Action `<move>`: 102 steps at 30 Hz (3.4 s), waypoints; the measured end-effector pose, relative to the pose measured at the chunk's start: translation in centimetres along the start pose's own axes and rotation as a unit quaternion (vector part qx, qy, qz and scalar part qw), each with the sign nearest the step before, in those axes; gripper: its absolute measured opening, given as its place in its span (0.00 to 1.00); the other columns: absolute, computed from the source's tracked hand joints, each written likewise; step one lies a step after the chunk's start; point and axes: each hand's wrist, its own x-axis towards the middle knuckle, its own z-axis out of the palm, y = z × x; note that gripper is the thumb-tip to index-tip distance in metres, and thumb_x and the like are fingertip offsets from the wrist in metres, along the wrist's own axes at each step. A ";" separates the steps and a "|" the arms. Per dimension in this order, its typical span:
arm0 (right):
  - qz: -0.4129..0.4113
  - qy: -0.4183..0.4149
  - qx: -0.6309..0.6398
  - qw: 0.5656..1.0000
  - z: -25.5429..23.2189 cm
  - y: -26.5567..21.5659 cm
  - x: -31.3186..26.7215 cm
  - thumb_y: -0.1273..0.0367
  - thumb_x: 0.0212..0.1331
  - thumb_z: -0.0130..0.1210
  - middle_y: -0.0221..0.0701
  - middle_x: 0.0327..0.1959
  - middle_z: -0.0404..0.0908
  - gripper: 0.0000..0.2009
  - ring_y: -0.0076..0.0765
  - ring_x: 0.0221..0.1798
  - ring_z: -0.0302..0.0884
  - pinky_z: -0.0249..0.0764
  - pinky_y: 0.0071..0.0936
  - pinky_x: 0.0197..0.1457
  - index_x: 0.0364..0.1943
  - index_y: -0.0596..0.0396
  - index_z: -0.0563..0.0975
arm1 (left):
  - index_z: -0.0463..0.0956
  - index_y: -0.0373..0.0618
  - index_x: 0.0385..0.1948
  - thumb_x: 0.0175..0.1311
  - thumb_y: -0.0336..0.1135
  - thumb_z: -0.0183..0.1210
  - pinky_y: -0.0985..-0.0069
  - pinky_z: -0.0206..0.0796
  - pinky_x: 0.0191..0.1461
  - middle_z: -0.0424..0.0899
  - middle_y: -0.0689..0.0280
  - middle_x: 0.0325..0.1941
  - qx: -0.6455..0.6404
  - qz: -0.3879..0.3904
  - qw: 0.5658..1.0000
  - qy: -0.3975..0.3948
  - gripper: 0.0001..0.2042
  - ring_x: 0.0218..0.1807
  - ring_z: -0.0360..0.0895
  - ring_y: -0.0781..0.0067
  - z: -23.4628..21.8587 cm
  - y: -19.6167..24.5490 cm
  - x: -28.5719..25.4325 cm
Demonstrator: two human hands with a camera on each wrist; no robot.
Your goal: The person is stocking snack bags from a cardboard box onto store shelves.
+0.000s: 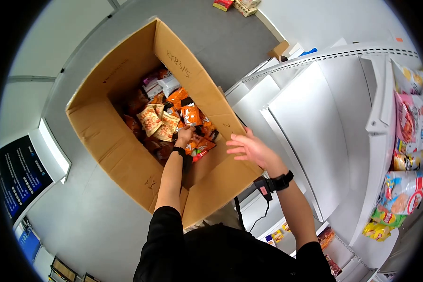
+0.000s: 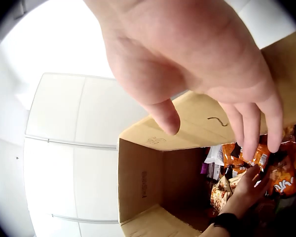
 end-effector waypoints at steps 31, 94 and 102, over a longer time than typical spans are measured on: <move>-0.169 0.133 0.071 0.974 3.8 5.6 -3.9 0.53 0.58 0.52 0.49 0.60 0.62 0.42 0.46 0.53 0.72 0.70 0.43 0.55 0.68 0.47 0.37 | 0.79 0.41 0.32 0.63 0.33 0.51 0.83 0.47 0.14 0.68 0.72 0.11 -0.059 0.236 0.964 -0.103 0.09 0.11 0.61 0.84 -6.5 2.5 -24.6; -0.446 0.285 0.383 0.757 11.6 60.3 -32.3 0.70 0.58 0.54 0.24 0.36 0.76 0.12 0.17 0.34 0.73 0.70 0.15 0.35 0.44 0.57 0.75 | 0.74 0.43 0.47 0.64 0.39 0.54 0.79 0.66 0.45 0.78 0.71 0.39 0.360 0.282 0.753 -0.474 0.14 0.39 0.75 0.80 12.7 -30.3 -53.6; -0.430 0.246 0.384 0.779 10.7 58.3 -32.3 0.69 0.60 0.52 0.25 0.38 0.76 0.14 0.21 0.36 0.76 0.73 0.20 0.40 0.49 0.54 0.71 | 0.74 0.43 0.45 0.65 0.36 0.53 0.81 0.66 0.42 0.77 0.73 0.38 0.313 0.304 0.775 -0.457 0.11 0.37 0.74 0.82 13.3 -29.6 -52.5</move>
